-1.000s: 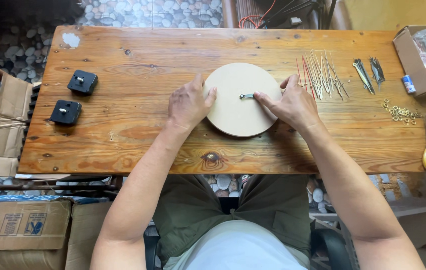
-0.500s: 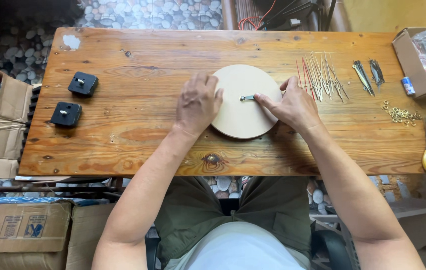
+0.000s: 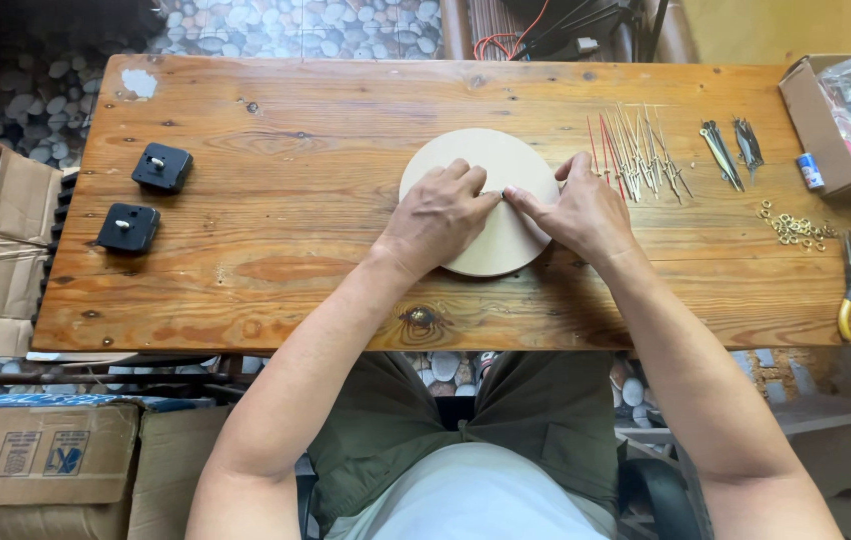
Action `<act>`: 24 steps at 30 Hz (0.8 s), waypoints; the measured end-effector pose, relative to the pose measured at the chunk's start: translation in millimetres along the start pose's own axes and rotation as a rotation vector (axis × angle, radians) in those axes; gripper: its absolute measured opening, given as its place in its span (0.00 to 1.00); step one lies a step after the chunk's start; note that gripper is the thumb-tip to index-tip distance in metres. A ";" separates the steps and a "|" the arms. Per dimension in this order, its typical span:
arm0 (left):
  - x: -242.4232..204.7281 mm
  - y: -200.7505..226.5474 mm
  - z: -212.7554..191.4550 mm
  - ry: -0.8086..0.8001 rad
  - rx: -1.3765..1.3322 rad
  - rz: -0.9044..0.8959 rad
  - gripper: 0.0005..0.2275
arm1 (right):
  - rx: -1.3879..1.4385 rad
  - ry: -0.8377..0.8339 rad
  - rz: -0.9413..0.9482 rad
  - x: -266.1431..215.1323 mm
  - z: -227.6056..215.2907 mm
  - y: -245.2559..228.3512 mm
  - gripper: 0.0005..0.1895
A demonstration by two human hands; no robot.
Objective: The person assembles a clock by attaching the hour, minute, and second hands to a round wooden clock face. They carefully align each hand and secure it with a nut, then lift the face to show the completed assembly.
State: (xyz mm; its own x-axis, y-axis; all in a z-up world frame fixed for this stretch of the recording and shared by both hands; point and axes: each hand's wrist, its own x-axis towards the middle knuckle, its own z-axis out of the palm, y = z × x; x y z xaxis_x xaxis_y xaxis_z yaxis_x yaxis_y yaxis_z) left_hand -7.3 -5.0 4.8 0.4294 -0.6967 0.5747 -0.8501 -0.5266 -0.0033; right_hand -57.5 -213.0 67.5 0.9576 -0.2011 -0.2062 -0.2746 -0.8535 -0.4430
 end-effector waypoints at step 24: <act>-34.5 -47.4 -10.3 0.131 -0.321 -0.467 0.09 | 0.432 0.592 -0.259 14.7 -51.7 153.1 0.05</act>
State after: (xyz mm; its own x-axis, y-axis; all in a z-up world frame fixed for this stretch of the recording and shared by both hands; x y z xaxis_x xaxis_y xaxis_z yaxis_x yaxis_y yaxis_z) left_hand 15.0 49.0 -6.5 0.7569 -0.3494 0.5523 -0.6386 -0.5751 0.5113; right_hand -80.9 -371.5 41.8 0.8495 -0.3478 0.3968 0.0709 -0.6699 -0.7391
